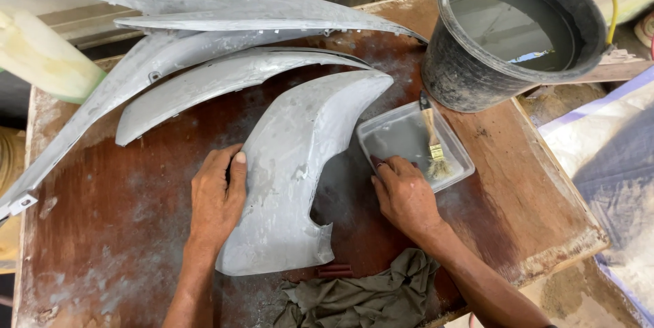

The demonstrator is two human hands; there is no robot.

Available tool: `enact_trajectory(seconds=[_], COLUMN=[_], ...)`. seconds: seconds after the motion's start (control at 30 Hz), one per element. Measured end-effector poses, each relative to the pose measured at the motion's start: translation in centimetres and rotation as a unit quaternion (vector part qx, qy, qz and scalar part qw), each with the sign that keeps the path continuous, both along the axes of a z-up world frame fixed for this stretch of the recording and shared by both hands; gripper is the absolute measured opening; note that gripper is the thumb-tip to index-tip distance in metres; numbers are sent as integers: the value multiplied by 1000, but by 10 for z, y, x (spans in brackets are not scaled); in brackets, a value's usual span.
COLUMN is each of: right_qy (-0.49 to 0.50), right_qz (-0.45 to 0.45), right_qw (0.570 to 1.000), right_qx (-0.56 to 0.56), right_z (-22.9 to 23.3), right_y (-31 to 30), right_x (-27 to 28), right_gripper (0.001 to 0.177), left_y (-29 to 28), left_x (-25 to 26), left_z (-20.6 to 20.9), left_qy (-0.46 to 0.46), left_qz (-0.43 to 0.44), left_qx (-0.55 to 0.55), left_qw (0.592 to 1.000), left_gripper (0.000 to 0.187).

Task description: The person sands a grey plastic car part, likely a fender, using a red sanding block. They work on the surface and edges, occasionally dipping the block into a container of water. The person flips the part over to sand the other side and continues the process.

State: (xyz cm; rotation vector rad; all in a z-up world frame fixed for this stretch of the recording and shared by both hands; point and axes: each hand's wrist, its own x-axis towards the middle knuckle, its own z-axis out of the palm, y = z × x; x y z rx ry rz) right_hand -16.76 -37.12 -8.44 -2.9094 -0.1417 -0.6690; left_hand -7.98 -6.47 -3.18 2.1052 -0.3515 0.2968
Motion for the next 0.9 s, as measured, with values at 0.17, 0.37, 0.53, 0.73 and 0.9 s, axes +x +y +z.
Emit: enact_trajectory(seconds=[0.17,0.37,0.53,0.73,0.9], right_qy=[5,18,20,60,95], right_qz=[51,76,89,92,106], right_qw=[999,997,995,992,979], right_qx=[18,27,41,59,146], right_z=[9,9,15,17,20], right_y=[18,26,37,40,17], right_x=[10,16,19,20,23], right_gripper=[11,11,12,16,27], left_y=[-2,-11,-21,-26,-58], left_x=[3,-1,-5,-3,-33], left_z=[-7,0,4,-1,18], left_qy=[-12,-43,-87,-137,-217], left_qz=[13,21,22,15,-65], left_qx=[5,18,57,88,84], left_qw=[1000,999,994,986,970], left_gripper=[25,26,31,34,45])
